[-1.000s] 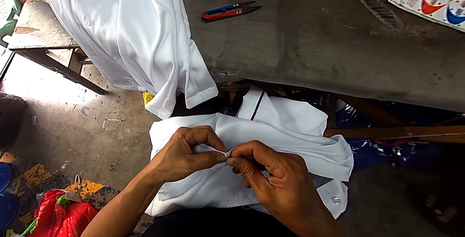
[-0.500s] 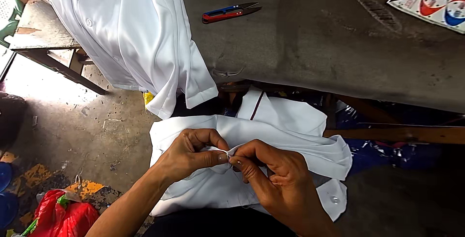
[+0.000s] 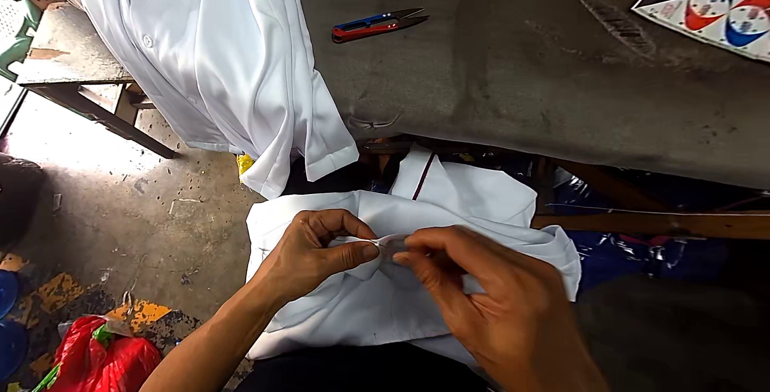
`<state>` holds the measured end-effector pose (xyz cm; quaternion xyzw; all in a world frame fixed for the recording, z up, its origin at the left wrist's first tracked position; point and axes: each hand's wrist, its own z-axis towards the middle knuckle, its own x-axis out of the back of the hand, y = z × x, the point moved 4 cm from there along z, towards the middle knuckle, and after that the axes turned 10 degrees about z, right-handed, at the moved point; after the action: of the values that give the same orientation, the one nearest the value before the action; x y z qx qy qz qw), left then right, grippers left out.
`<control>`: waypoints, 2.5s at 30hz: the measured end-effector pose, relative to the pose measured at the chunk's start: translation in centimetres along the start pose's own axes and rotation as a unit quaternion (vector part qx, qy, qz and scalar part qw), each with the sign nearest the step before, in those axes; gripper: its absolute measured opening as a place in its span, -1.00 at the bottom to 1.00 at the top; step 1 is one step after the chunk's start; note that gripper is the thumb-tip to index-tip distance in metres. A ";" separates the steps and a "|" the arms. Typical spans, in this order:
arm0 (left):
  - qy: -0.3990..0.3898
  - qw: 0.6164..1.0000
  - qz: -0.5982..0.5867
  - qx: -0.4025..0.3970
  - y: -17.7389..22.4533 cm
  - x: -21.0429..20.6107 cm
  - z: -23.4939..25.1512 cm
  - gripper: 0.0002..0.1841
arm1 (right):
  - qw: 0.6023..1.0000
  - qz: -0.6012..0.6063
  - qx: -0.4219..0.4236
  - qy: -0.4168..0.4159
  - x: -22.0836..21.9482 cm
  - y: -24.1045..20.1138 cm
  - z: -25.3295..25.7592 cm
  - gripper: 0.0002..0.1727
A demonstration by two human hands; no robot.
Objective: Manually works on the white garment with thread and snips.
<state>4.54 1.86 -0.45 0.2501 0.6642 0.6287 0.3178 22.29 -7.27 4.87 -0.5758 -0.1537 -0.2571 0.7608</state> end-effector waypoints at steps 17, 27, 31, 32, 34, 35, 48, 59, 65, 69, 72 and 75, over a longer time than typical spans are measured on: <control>0.049 0.987 0.155 -0.007 1.7 -0.8 -0.7 -0.93 | 0.995 -0.015 0.094 -0.033 -3.8 -1.3 1.6 -0.73; 0.035 0.985 0.168 0.015 1.3 -1.0 -0.1 -0.92 | 0.992 0.087 0.087 -0.034 -1.1 -1.2 2.2 -0.76; 0.027 0.986 0.161 0.021 1.3 -0.6 -0.1 -0.92 | 0.995 0.036 0.067 -0.061 -1.5 -0.3 1.7 -0.73; 0.026 0.987 0.160 0.020 1.2 -0.7 -0.1 -0.93 | 0.995 0.028 0.067 -0.068 -1.8 -0.2 1.7 -0.72; 0.026 0.987 0.159 0.021 1.3 -0.6 -0.1 -0.93 | 0.994 0.021 0.072 -0.077 -2.0 -0.3 1.7 -0.73; 0.027 0.986 0.161 0.023 1.3 -0.5 -0.2 -0.93 | 0.994 0.020 0.073 -0.081 -2.0 -0.3 1.7 -0.74; -0.024 0.991 0.132 0.019 0.0 -0.9 -0.1 -0.90 | 0.962 0.264 0.067 -0.029 0.3 -1.6 3.4 -0.83; -0.082 0.994 -0.033 0.058 -0.9 0.3 -0.4 -0.92 | 0.989 0.145 -0.005 -0.032 -1.2 1.1 -0.6 -0.76; -0.084 0.995 -0.027 0.038 -0.7 0.3 -0.5 -0.91 | 0.997 0.059 0.016 -0.051 -1.0 0.3 -0.4 -0.75; -0.088 0.995 -0.021 0.036 -0.6 0.3 -0.5 -0.91 | 0.997 0.040 0.019 -0.063 -1.1 0.3 -0.3 -0.75; -0.087 0.995 -0.020 0.035 -0.6 0.3 -0.5 -0.91 | 0.996 0.040 0.022 -0.070 -1.2 0.3 -0.2 -0.75; -0.086 0.995 -0.017 0.036 -0.5 0.4 -0.6 -0.90 | 0.996 0.041 0.025 -0.078 -1.2 0.2 0.0 -0.74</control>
<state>3.89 1.72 -1.03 0.3029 0.6612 0.5747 0.3752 21.40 -6.93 4.04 -0.5803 -0.1950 -0.1759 0.7709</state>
